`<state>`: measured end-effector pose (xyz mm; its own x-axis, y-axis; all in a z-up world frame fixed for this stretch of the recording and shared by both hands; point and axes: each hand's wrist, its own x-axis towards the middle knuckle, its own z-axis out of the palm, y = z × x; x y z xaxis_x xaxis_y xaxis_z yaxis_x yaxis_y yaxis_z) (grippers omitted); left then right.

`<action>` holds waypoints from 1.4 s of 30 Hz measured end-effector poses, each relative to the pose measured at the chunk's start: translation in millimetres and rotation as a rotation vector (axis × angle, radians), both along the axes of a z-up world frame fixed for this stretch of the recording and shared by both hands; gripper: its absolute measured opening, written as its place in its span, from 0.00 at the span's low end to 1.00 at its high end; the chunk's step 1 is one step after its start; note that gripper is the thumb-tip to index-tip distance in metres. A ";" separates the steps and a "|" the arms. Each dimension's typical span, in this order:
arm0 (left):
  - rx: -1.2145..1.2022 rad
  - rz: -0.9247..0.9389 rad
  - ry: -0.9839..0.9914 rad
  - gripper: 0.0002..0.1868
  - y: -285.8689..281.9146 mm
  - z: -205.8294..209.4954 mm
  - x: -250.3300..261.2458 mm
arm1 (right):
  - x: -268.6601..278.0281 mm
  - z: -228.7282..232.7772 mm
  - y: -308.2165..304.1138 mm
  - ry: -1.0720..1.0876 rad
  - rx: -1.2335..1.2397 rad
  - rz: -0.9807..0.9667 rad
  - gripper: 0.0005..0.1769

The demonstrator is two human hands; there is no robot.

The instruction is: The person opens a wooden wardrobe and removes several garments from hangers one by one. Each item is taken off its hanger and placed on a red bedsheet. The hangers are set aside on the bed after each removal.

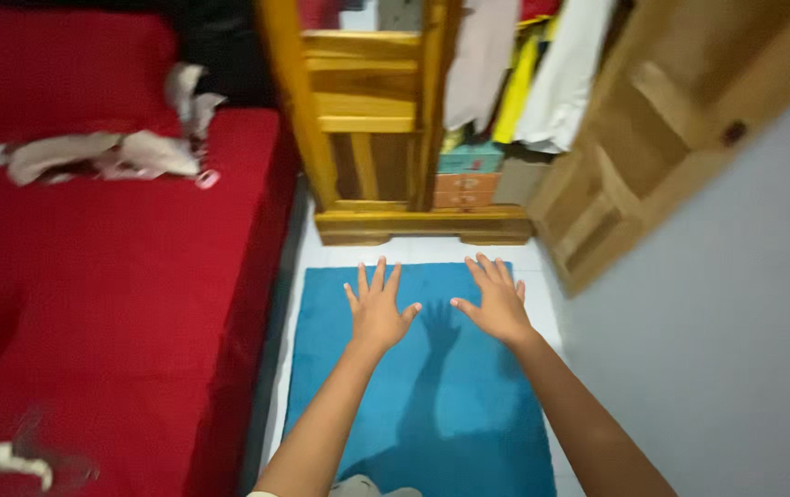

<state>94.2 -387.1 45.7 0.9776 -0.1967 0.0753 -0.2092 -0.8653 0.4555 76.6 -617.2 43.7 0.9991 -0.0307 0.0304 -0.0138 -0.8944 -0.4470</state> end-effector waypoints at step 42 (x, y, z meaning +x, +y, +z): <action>-0.358 -0.166 -0.266 0.38 -382.3 66.7 533.6 | 440.7 116.3 -406.0 -0.408 0.215 -0.023 0.39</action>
<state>627.7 -769.3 112.4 0.8728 -0.2646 0.4101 -0.4810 -0.6089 0.6308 517.2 -1023.3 160.0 0.9058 -0.1010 0.4115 0.1833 -0.7822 -0.5955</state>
